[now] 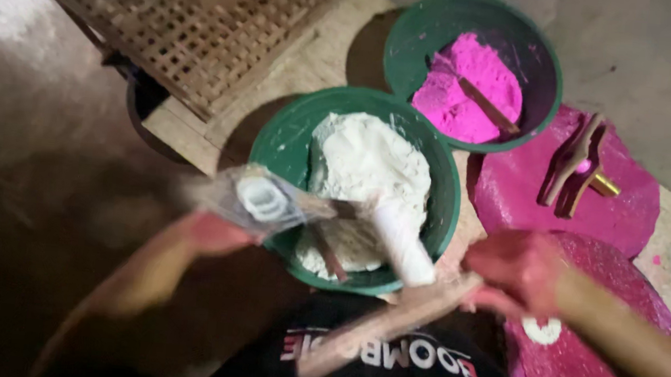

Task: The person uses a wooden mold to press white and pink powders into ring-shaped decorations on a pink glittery mat. They repeatedly fill the mold, press it, and release the formed rings, arranging them in rows.

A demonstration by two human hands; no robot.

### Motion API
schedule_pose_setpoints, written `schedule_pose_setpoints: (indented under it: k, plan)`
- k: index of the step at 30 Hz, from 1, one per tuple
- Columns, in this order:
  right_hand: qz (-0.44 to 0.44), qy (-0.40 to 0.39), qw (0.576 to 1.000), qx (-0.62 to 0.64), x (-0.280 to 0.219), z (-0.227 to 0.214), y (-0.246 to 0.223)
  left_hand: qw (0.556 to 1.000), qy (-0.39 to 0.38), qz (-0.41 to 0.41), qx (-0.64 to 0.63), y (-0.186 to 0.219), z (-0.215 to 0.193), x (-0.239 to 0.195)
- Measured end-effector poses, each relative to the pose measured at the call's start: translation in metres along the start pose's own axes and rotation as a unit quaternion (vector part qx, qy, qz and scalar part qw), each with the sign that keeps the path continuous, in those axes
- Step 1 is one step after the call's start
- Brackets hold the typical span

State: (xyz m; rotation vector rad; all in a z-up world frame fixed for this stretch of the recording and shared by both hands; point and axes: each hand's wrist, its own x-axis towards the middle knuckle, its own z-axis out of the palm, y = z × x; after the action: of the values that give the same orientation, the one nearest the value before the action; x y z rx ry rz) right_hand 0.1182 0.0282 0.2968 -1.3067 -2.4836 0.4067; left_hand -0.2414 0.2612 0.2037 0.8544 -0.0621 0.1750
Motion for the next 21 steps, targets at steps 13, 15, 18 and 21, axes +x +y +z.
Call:
schedule_pose_setpoints:
  k: [13, 15, 18, 21]
  plan:
    - [0.136, 0.196, 0.945, -0.223, 0.110, 0.016, 0.049, 0.937, 0.239, 0.172, 0.187, -0.099, -0.046, 0.028]
    - [0.197, 0.109, 0.968, -0.114, 0.124, 0.064, 0.055, 0.750, 0.359, 0.266, 0.487, -0.095, -0.060, 0.014]
    - [0.222, -0.066, 0.973, 0.022, 0.137, 0.149, 0.049, 0.751, 0.469, 0.243, 0.395, -0.105, -0.079, 0.016]
    - [0.231, -0.200, 0.952, -0.026, 0.154, 0.204, 0.047, 0.646, 0.480, 0.289, 0.518, -0.116, -0.099, 0.024]
